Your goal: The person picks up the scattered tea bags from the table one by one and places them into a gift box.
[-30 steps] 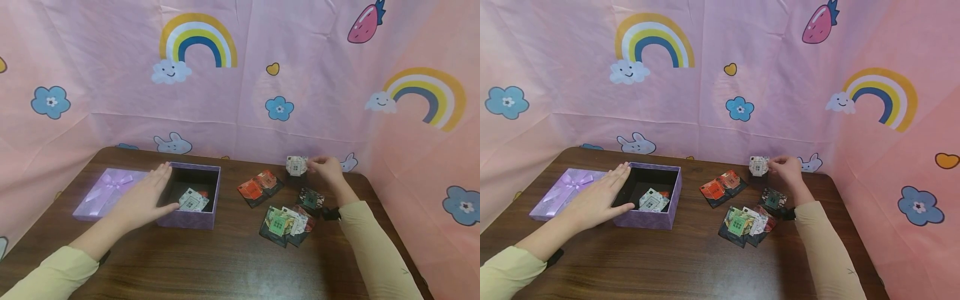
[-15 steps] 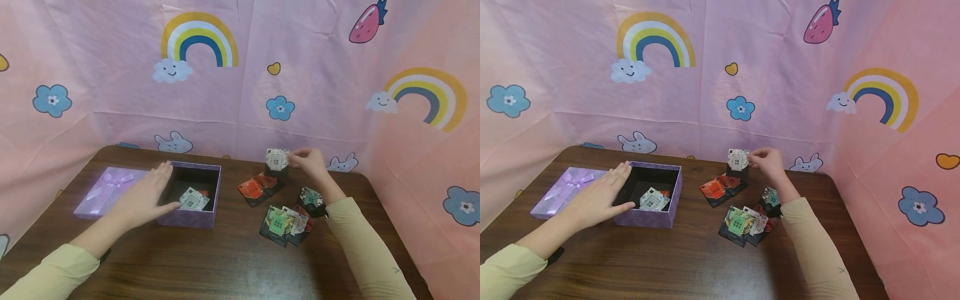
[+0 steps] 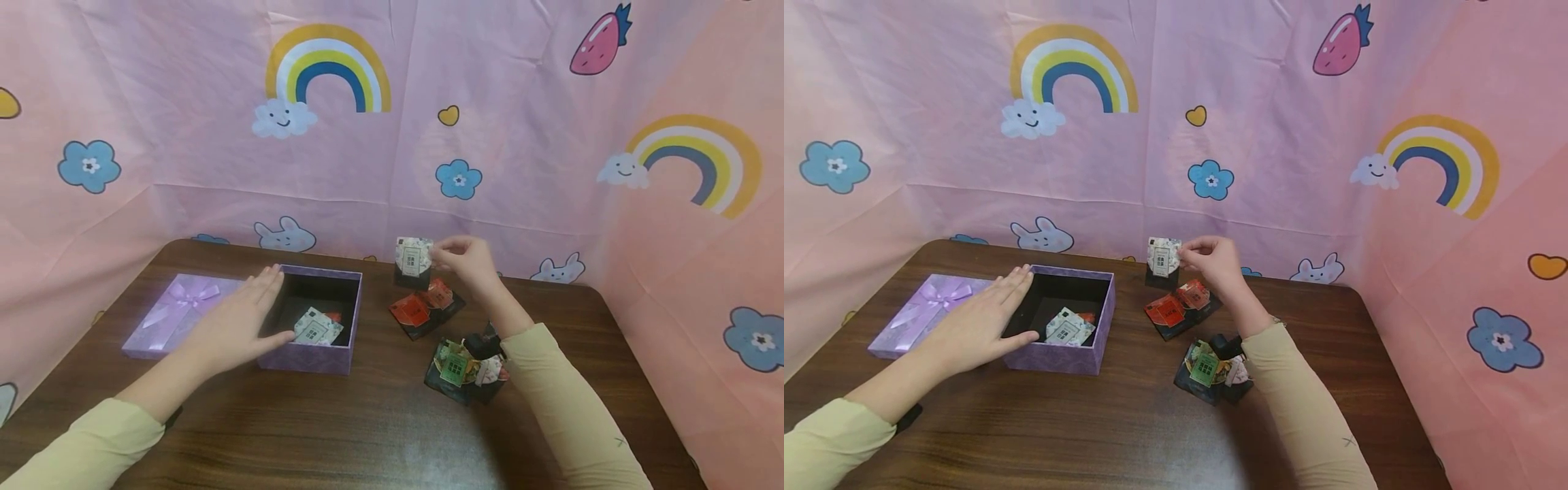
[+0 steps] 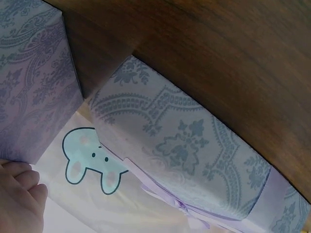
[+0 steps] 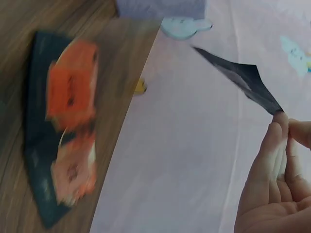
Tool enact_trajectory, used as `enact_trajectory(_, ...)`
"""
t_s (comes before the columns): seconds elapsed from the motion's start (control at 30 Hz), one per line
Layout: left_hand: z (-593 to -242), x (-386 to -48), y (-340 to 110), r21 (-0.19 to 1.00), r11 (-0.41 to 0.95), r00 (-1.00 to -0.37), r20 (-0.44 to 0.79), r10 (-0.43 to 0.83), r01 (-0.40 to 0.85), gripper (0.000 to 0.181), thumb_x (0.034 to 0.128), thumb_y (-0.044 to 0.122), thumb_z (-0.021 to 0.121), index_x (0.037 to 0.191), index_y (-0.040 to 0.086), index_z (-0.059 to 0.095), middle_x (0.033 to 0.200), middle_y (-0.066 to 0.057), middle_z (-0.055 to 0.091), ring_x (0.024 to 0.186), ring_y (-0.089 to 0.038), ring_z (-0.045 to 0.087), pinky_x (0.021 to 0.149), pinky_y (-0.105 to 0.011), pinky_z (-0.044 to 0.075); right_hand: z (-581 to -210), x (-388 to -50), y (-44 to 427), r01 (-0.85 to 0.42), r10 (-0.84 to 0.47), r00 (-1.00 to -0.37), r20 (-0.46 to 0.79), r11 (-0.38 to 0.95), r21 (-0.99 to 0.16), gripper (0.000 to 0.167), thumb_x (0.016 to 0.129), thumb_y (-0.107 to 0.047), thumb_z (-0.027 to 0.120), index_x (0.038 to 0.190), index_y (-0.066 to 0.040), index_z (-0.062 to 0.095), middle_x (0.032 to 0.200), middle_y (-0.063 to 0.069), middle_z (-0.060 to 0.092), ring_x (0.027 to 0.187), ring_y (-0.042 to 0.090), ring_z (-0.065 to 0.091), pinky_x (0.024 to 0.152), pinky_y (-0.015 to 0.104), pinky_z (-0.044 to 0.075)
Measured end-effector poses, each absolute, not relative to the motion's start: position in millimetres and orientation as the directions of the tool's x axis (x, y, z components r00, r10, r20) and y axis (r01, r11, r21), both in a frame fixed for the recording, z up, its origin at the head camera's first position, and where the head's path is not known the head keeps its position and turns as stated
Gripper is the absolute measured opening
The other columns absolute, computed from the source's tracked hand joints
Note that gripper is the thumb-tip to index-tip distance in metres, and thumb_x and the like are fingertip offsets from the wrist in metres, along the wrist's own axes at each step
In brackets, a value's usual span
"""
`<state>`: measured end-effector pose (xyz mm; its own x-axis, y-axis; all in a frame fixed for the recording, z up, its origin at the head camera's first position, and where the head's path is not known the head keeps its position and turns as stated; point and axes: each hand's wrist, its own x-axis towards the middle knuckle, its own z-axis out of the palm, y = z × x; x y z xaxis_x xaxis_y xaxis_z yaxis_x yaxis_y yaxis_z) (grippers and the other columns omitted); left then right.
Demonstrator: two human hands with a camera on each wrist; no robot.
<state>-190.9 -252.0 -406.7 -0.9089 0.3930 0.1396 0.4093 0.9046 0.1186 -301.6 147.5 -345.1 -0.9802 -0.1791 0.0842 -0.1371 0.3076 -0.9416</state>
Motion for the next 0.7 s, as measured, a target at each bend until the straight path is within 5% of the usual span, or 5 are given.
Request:
enact_trajectory(0.17,-406.4,-190.6,-252.0,0.118,0.904,-0.908,0.141,0.394,0.41,0.106,0.097,0.059,0.068,0.164,-0.01,0.024,0.173,-0.03,0.023,0.161,-0.048,0.025,0.131,-0.062,0.027,-341.4,-297.1,125.9,-0.151,-0.223,-0.97,0.092,0.261,-0.954,0.024,0.097,-0.012,0.076,0.111,0.008,0.077,0.084,-0.007,0.078,0.075,0.009,0.076,0.079,0.029,0.067)
enact_trajectory(0.33,-405.5,-189.5,-251.8,0.119,0.905,-0.909,0.144,0.391,0.409,0.105,0.0967,0.058,0.069,0.164,-0.01,0.025,0.173,-0.03,0.024,0.161,-0.049,0.026,0.131,-0.062,0.028,-337.4,-292.3,103.5,-0.143,-0.255,-0.963,0.081,0.235,-0.961,0.02,0.097,-0.01,0.076,0.108,0.006,0.078,0.089,-0.002,0.08,0.077,0.011,0.076,0.088,0.041,0.068)
enact_trajectory(0.53,-405.6,-189.5,-251.9,0.118,0.907,-0.911,0.142,0.388,0.404,0.105,0.097,0.059,0.068,0.164,-0.01,0.025,0.173,-0.03,0.022,0.161,-0.049,0.025,0.131,-0.062,0.027,-342.9,-287.7,74.3,-0.138,-0.291,-0.954,0.078,0.193,-0.971,0.016,0.095,-0.007,0.077,0.104,0.006,0.078,0.085,0.001,0.079,0.085,0.03,0.079,0.083,0.04,0.069)
enact_trajectory(0.7,-407.0,-189.9,-252.0,0.115,0.91,-0.914,0.136,0.382,0.398,0.105,0.0971,0.061,0.067,0.164,-0.009,0.025,0.174,-0.029,0.022,0.161,-0.048,0.024,0.132,-0.061,0.027,-348.5,-281.3,53.1,-0.117,-0.331,-0.942,0.05,0.185,-0.976,0.015,0.095,-0.007,0.078,0.103,0.005,0.079,0.08,0.006,0.081,0.073,0.017,0.078,0.087,0.041,0.068)
